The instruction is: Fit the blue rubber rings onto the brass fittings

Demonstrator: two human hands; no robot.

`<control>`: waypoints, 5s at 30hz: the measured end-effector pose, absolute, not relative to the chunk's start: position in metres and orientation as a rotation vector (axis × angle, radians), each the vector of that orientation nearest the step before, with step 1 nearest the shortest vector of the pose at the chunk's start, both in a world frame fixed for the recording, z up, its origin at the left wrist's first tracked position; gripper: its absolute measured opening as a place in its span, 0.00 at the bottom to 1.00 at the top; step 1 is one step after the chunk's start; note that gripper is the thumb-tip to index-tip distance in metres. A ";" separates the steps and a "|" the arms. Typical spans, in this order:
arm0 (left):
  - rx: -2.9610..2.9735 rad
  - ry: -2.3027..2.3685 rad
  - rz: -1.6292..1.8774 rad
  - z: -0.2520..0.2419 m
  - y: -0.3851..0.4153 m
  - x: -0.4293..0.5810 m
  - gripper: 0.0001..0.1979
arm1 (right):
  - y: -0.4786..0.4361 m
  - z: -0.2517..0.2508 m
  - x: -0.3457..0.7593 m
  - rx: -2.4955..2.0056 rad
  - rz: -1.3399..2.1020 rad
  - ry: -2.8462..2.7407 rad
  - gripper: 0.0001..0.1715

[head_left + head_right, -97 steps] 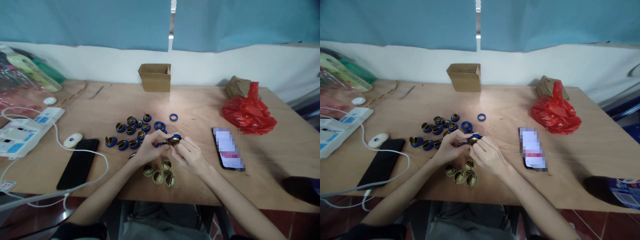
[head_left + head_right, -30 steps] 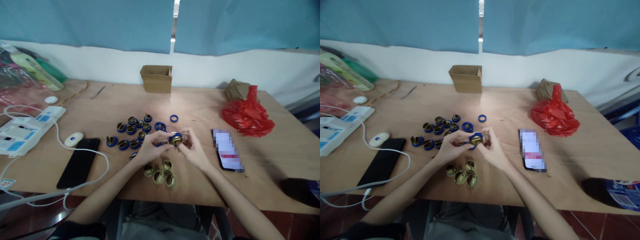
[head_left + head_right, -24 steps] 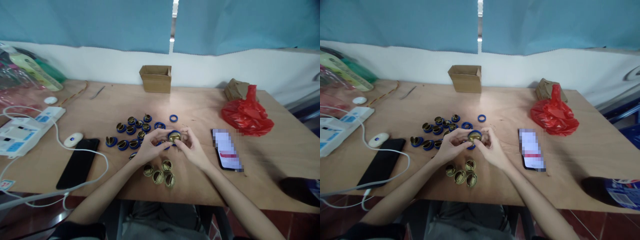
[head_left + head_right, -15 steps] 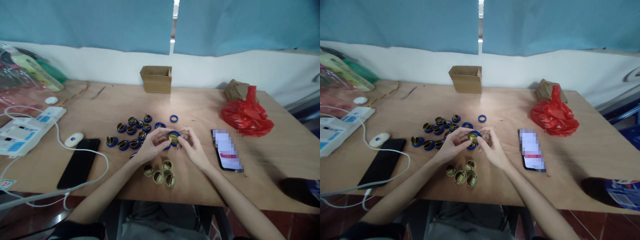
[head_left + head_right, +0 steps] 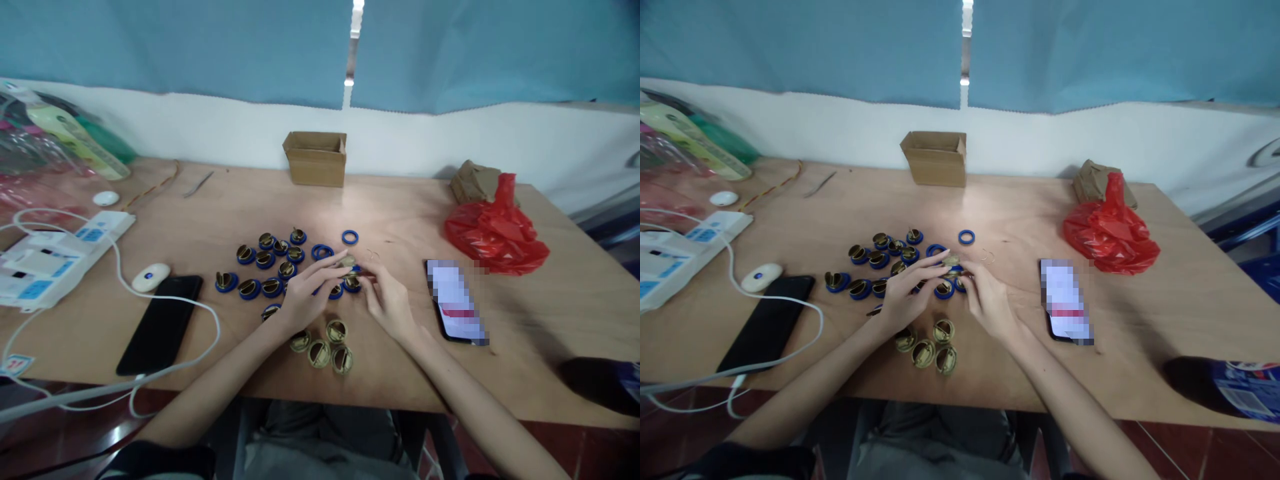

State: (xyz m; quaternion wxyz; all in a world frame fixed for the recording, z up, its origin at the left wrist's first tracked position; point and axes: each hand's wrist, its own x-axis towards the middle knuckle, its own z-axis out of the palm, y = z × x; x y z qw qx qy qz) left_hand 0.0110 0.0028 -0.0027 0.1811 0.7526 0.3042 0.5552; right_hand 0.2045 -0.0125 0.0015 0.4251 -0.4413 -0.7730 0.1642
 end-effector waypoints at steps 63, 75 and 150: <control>2.062 0.873 1.305 0.009 0.013 0.000 0.09 | 0.000 0.005 0.205 -1.091 0.647 -1.825 0.19; 1.958 1.033 1.074 0.015 0.002 0.012 0.18 | -0.005 -0.014 0.193 -0.877 0.124 -2.075 0.34; 1.783 1.002 0.928 -0.013 -0.168 -0.060 0.12 | -0.069 0.019 0.196 -0.994 0.287 -1.922 0.11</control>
